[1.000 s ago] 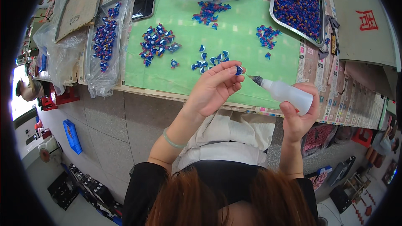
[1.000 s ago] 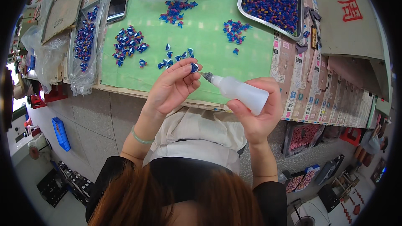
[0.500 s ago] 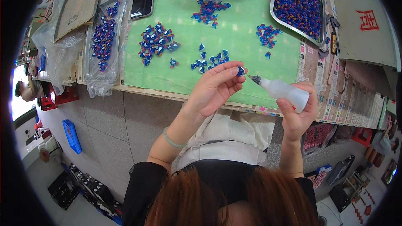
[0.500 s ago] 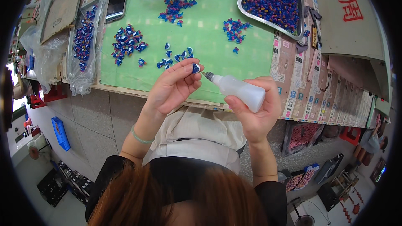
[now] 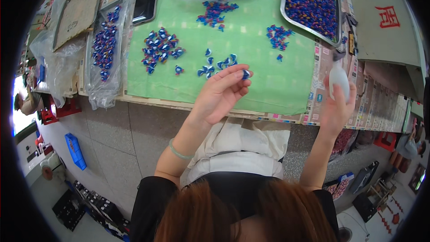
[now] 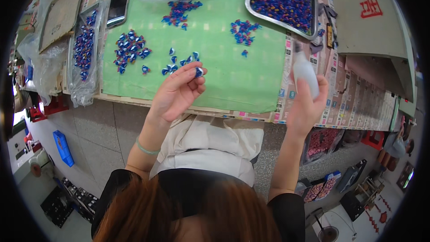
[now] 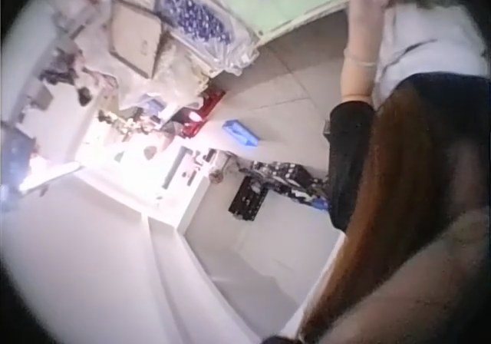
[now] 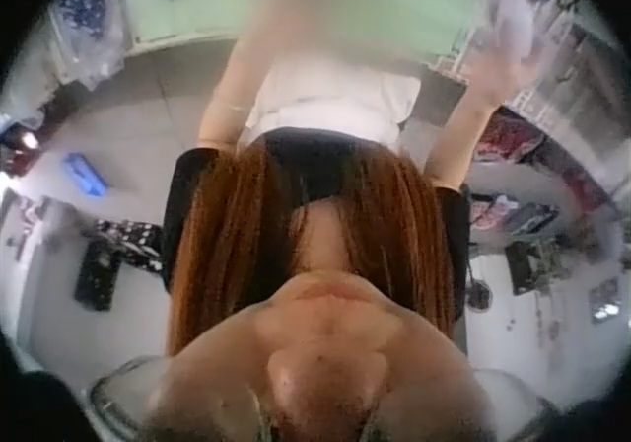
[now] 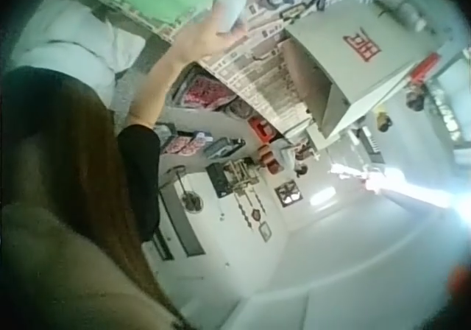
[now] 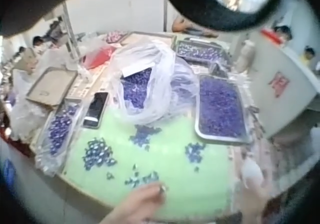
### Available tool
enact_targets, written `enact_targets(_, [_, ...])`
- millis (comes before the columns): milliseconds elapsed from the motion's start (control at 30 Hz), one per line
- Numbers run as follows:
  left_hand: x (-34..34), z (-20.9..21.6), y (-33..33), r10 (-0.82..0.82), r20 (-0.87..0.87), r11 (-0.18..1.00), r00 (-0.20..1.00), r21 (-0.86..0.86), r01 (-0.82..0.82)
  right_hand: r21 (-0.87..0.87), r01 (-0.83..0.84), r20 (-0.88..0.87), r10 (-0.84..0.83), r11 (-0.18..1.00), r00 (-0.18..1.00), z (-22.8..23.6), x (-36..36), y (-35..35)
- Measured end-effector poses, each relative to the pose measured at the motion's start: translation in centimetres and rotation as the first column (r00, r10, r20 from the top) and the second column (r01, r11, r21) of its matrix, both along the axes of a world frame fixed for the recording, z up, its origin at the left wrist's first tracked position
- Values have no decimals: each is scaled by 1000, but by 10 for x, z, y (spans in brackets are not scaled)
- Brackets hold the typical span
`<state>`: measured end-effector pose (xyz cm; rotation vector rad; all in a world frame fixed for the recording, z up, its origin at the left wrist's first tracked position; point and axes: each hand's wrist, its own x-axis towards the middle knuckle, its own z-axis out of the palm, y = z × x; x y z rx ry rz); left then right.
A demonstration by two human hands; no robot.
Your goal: Applying glue to small blue plastic components and joining them with white plastic pieces at a workbench.
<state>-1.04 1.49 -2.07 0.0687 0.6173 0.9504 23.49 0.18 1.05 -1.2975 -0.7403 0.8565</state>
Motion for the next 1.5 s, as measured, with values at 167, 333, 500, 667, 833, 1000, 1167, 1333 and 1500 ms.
enact_targets(167, [2, -3, 2, 14, -25, 1000, 1000, -4, -14, -31, 161, 286, -146, 986, 947, -56, 57, 19])
enact_targets(333, [2, -4, 0, 3, -55, 1000, 998, -14, -4, 127, 306, 542, -324, 944, 775, -71, 53, 11])
enact_targets(500, [4, -8, 0, -29, -42, 999, 999, -16, 28, -33, -328, 838, 205, 944, 506, -47, -6, 20])
enact_targets(667, [6, -4, -2, -35, -24, 999, 999, -9, 35, -96, -510, 886, 307, 855, 348, -67, -28, 58])
enact_targets(833, [5, -5, -2, -18, -55, 1000, 998, -25, 17, -241, -462, 494, 517, 854, 699, -53, -44, 50])
enact_targets(1000, [7, -6, -2, -23, -114, 1000, 993, 12, 24, -251, -586, 20, 610, 770, 792, -14, -74, 16])
enact_targets(1167, [11, -1, -1, -33, -206, 995, 978, 90, 53, -267, -611, 37, 641, 746, 766, -14, -82, 10])
enact_targets(1333, [14, 2, -5, 29, -418, 977, 908, 203, 62, -257, -588, 305, 641, 767, 704, -16, -83, 11])
enact_targets(1500, [19, 9, -10, 126, -608, 923, 784, 361, 132, -245, -569, -99, 563, 785, 820, -17, -86, 8])
